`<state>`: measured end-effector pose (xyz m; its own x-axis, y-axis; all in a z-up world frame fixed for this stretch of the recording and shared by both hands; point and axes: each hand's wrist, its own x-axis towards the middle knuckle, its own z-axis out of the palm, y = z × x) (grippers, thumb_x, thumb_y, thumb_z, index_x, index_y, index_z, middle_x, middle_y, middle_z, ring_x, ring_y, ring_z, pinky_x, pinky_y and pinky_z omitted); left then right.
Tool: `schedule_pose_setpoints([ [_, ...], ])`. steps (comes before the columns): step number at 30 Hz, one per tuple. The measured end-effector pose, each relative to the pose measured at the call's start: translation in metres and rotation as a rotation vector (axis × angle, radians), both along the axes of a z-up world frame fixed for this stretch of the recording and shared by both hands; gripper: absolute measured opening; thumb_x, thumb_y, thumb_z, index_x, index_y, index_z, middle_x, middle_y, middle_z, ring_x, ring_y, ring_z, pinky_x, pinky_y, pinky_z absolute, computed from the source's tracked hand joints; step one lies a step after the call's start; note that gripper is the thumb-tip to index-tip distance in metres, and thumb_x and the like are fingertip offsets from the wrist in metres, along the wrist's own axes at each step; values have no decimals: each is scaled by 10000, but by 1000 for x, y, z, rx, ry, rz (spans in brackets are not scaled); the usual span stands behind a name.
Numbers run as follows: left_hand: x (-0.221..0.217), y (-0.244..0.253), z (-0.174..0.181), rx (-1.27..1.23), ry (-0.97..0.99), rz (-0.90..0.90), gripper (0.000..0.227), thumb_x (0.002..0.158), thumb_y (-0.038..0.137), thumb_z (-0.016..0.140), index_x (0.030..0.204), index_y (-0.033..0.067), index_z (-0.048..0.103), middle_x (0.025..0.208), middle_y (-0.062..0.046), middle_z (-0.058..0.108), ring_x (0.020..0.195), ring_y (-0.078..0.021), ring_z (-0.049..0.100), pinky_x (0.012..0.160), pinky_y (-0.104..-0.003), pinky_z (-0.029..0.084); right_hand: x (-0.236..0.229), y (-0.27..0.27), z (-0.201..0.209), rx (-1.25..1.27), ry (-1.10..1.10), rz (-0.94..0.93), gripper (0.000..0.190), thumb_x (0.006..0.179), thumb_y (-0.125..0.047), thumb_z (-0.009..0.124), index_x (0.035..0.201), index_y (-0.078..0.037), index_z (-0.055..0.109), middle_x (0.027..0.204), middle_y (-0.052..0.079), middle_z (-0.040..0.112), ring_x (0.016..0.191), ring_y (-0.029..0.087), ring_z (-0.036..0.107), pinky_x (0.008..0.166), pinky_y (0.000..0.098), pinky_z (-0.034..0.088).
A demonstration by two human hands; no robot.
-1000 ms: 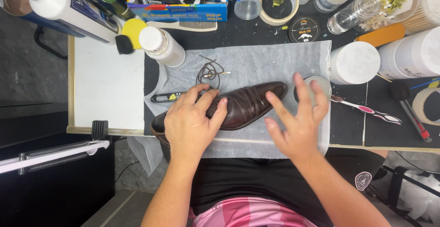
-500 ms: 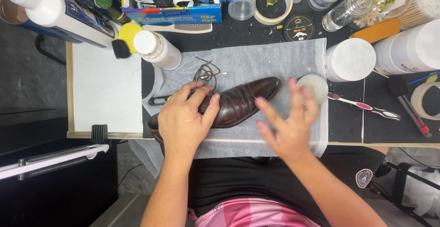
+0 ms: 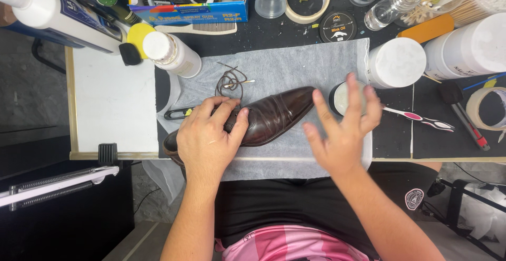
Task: The person removes the laces from a brown leather shoe, wipes the shoe with a cloth, applies a white cream with fingers and a toothbrush, and then places the shoe on a shelf. The laces are set aside on the work surface.
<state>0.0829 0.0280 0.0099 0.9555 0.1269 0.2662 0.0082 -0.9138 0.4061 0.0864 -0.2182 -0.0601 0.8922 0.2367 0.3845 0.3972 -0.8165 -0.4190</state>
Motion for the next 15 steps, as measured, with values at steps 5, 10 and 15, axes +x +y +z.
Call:
schedule_pose_setpoints([
  [5,-4,-4,0,2,-34,-8,228,896,336,754,1009,145,805,993,-15,724,884,-239,701,753,-381,532,-11,6,-4,-89,-64,93,475,970,-517,686,1364,-258,738,1634,240,360,1469,433,188,1214,597,139],
  [10,-12,-10,-5,57,-65,-9,245,893,355,763,1002,140,804,949,-4,708,829,-220,668,734,-375,515,-1,0,-4,-148,-34,-35,546,979,-553,631,1435,-263,708,1671,254,317,1529,458,135,1235,638,80],
  [15,-12,-11,-4,77,-67,-10,253,881,370,768,996,147,806,907,7,690,811,-214,653,736,-379,511,-11,9,-1,-183,-59,130,601,960,-666,615,1422,-292,702,1657,226,337,1514,437,138,1220,612,77],
])
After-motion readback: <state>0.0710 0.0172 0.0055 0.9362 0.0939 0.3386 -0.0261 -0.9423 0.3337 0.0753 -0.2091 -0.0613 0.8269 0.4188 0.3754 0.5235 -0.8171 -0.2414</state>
